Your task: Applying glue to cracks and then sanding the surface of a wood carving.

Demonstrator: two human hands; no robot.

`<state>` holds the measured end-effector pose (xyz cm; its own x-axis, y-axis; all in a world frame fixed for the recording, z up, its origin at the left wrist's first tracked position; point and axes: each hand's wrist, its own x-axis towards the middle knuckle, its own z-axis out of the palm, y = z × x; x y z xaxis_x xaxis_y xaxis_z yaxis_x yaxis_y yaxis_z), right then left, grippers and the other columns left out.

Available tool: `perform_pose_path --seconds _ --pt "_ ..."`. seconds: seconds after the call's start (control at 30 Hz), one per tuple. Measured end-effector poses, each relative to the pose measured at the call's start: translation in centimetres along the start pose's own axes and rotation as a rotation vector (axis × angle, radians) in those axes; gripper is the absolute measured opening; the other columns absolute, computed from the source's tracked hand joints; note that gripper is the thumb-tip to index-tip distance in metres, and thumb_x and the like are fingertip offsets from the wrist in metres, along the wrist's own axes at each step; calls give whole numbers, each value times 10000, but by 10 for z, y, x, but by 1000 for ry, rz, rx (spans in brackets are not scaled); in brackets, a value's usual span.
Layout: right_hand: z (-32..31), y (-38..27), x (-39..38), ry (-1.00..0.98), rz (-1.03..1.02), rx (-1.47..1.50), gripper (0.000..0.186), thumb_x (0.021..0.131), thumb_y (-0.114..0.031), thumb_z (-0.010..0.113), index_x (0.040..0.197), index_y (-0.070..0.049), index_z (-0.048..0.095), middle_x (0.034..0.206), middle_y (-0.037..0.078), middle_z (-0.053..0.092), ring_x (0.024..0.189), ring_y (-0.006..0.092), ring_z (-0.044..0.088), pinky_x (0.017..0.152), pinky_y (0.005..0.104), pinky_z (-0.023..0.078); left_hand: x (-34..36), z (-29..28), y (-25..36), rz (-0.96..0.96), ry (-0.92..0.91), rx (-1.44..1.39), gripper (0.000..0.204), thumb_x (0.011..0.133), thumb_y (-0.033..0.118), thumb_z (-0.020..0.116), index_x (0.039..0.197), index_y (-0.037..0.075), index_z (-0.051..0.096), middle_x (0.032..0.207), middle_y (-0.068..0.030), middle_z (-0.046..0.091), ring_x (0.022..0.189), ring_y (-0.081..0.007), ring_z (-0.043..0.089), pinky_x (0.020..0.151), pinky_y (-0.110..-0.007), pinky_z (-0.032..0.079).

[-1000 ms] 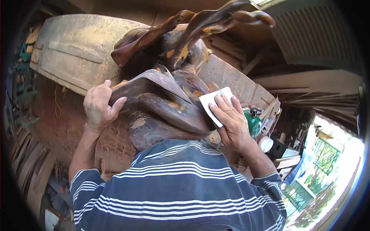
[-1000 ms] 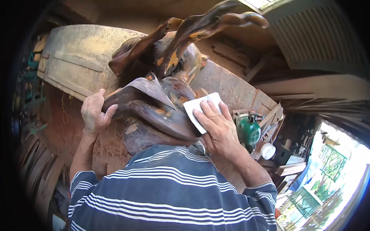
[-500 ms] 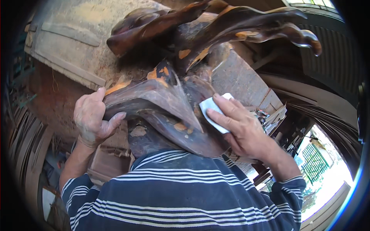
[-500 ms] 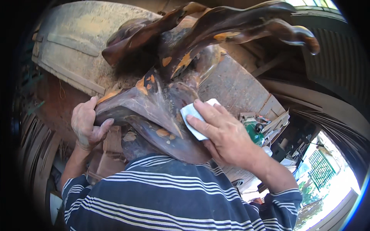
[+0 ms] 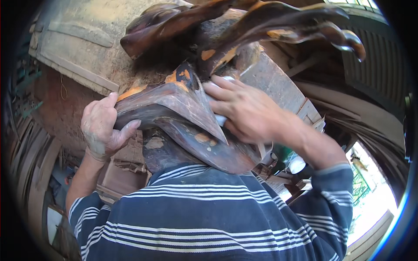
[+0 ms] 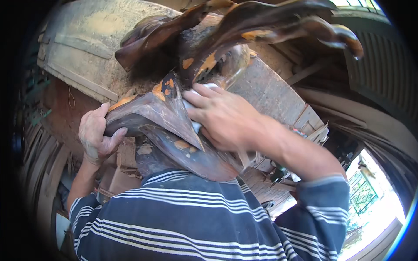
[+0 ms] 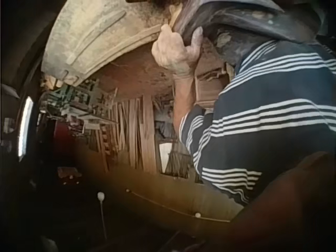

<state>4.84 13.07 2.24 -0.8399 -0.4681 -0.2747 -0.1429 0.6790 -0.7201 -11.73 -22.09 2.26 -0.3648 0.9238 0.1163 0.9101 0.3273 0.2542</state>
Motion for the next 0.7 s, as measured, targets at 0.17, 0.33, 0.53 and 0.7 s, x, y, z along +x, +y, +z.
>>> perform_pose_path --seconds 0.17,0.33,0.53,0.7 --pt "-10 -35 -34 -164 36 -99 588 831 -122 693 1416 -79 665 1602 154 531 1536 377 433 1277 546 324 -8 -5 -2 -51 -20 -14 675 825 462 873 1185 -79 689 1190 -249 736 964 -398 721 888 -509 552" --pt "-1 -71 -87 -108 208 -289 626 844 -219 680 1460 -110 668 1654 47 502 1592 310 361 1304 627 173 9 -3 4 19 22 17 668 858 504 848 1162 -71 696 1140 -231 744 951 -390 719 873 -491 550" --pt "23 -65 -55 11 152 -458 640 863 -269 683 1469 -67 639 1580 56 551 1554 335 383 1266 681 185 -7 0 -2 -38 38 0 666 879 523 822 1151 -72 696 1113 -228 749 938 -384 721 865 -483 545" --pt "42 -105 -132 -16 336 -338 623 877 -283 749 1479 -157 656 1590 6 575 1585 310 382 1300 700 87 8 -2 8 -32 27 16 656 888 504 821 1174 -74 701 1103 -227 748 965 -390 725 888 -482 549"
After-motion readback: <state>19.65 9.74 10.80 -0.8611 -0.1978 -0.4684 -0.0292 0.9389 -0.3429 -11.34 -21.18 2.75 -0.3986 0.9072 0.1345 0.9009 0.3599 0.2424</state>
